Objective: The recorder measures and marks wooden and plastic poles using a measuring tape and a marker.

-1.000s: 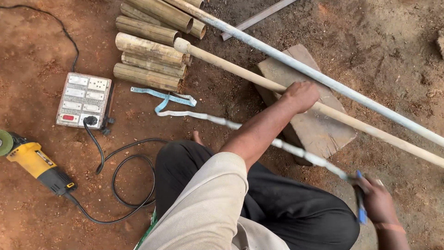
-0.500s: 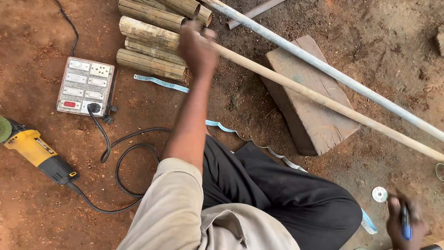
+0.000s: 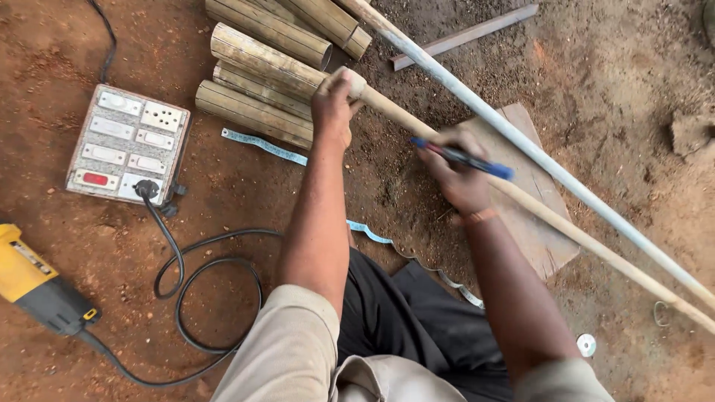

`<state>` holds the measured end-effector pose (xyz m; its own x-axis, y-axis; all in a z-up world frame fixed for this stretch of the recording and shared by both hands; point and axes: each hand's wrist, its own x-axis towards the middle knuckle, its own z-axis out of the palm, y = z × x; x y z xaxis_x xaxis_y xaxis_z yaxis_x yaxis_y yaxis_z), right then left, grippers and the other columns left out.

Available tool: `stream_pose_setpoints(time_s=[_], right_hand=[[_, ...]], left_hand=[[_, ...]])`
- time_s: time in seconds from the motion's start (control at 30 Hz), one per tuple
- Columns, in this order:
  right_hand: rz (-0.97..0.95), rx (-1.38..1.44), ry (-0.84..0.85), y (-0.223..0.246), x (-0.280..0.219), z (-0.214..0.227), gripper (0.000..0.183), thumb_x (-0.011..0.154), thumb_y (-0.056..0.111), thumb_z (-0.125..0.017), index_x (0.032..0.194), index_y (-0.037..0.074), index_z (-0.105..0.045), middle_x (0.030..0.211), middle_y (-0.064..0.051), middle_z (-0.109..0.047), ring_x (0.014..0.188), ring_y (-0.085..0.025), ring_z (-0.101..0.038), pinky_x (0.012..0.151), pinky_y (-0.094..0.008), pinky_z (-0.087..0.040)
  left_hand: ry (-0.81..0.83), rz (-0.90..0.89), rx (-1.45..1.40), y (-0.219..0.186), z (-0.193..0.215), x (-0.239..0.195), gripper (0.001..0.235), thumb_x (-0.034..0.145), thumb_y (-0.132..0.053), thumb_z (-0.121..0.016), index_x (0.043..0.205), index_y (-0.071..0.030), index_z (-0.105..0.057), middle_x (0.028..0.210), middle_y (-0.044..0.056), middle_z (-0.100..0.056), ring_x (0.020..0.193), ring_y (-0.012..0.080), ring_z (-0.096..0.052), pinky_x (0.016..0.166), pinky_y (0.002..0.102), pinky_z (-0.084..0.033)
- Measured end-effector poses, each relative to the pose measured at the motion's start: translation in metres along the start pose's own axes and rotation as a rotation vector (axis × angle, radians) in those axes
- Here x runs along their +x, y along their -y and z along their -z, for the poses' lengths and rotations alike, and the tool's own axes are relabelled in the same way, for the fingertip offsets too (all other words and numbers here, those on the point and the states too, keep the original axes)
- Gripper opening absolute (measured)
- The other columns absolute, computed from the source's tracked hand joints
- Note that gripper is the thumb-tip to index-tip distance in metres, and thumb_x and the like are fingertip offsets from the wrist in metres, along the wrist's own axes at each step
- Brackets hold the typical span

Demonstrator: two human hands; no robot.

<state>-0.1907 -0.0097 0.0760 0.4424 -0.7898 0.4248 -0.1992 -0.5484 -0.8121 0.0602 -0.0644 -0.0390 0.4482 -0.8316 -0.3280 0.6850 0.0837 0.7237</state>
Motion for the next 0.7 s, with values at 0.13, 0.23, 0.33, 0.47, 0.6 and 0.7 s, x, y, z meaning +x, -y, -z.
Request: stream_pose_setpoints(time_s=[0.13, 0.23, 0.33, 0.47, 0.6, 0.7], right_hand=[[-0.006, -0.063, 0.019, -0.019, 0.062, -0.069, 0.016, 0.092, 0.0, -0.078, 0.102, 0.004, -0.067, 0.1, -0.006, -0.067, 0.089, -0.012, -0.063, 0.078, -0.027, -0.053], [-0.145, -0.116, 0.006, -0.041, 0.082, -0.092, 0.015, 0.089, 0.0, -0.079, 0.1, 0.003, -0.069, 0.096, -0.005, -0.067, 0.081, -0.011, -0.061, 0.072, -0.025, -0.052], [-0.23, 0.01, -0.056, -0.059, 0.088, -0.099, 0.014, 0.091, 0.001, -0.075, 0.102, 0.002, -0.067, 0.101, -0.003, -0.07, 0.086, -0.009, -0.065, 0.078, -0.024, -0.056], [-0.189, -0.007, -0.029, -0.048, 0.096, -0.098, 0.016, 0.093, 0.002, -0.075, 0.105, 0.0, -0.066, 0.107, -0.005, -0.07, 0.095, -0.01, -0.068, 0.086, -0.026, -0.058], [-0.227, -0.17, 0.036, -0.035, 0.097, -0.098, 0.018, 0.093, 0.007, -0.08, 0.106, 0.002, -0.067, 0.106, -0.006, -0.071, 0.094, -0.01, -0.069, 0.085, -0.026, -0.059], [-0.205, -0.207, 0.076, -0.032, 0.096, -0.097, 0.016, 0.093, 0.006, -0.08, 0.104, 0.002, -0.069, 0.106, -0.008, -0.07, 0.093, -0.011, -0.068, 0.084, -0.027, -0.059]], left_hand=[[-0.079, -0.041, 0.052, -0.015, -0.011, -0.01, 0.04, 0.09, -0.025, -0.075, 0.117, 0.003, -0.066, 0.108, 0.017, -0.072, 0.095, 0.0248, -0.075, 0.084, 0.041, -0.068], [-0.113, -0.012, 0.048, -0.009, -0.008, -0.008, 0.039, 0.086, -0.025, -0.079, 0.112, 0.001, -0.066, 0.102, 0.013, -0.071, 0.085, 0.0201, -0.072, 0.07, 0.035, -0.066], [-0.107, -0.076, 0.045, -0.001, -0.005, -0.003, 0.043, 0.086, -0.025, -0.082, 0.113, 0.005, -0.068, 0.103, 0.016, -0.074, 0.088, 0.0197, -0.075, 0.077, 0.03, -0.066], [-0.087, -0.071, -0.021, -0.005, -0.008, -0.005, 0.043, 0.086, -0.025, -0.081, 0.114, 0.004, -0.065, 0.104, 0.016, -0.072, 0.089, 0.0184, -0.073, 0.075, 0.03, -0.065], [-0.054, -0.062, -0.058, -0.002, -0.008, -0.006, 0.042, 0.089, -0.024, -0.078, 0.117, 0.004, -0.063, 0.107, 0.016, -0.072, 0.093, 0.019, -0.074, 0.076, 0.031, -0.066], [-0.067, -0.059, -0.04, 0.002, -0.006, -0.003, 0.044, 0.091, -0.023, -0.079, 0.12, 0.005, -0.063, 0.109, 0.016, -0.072, 0.097, 0.0178, -0.073, 0.081, 0.029, -0.064]])
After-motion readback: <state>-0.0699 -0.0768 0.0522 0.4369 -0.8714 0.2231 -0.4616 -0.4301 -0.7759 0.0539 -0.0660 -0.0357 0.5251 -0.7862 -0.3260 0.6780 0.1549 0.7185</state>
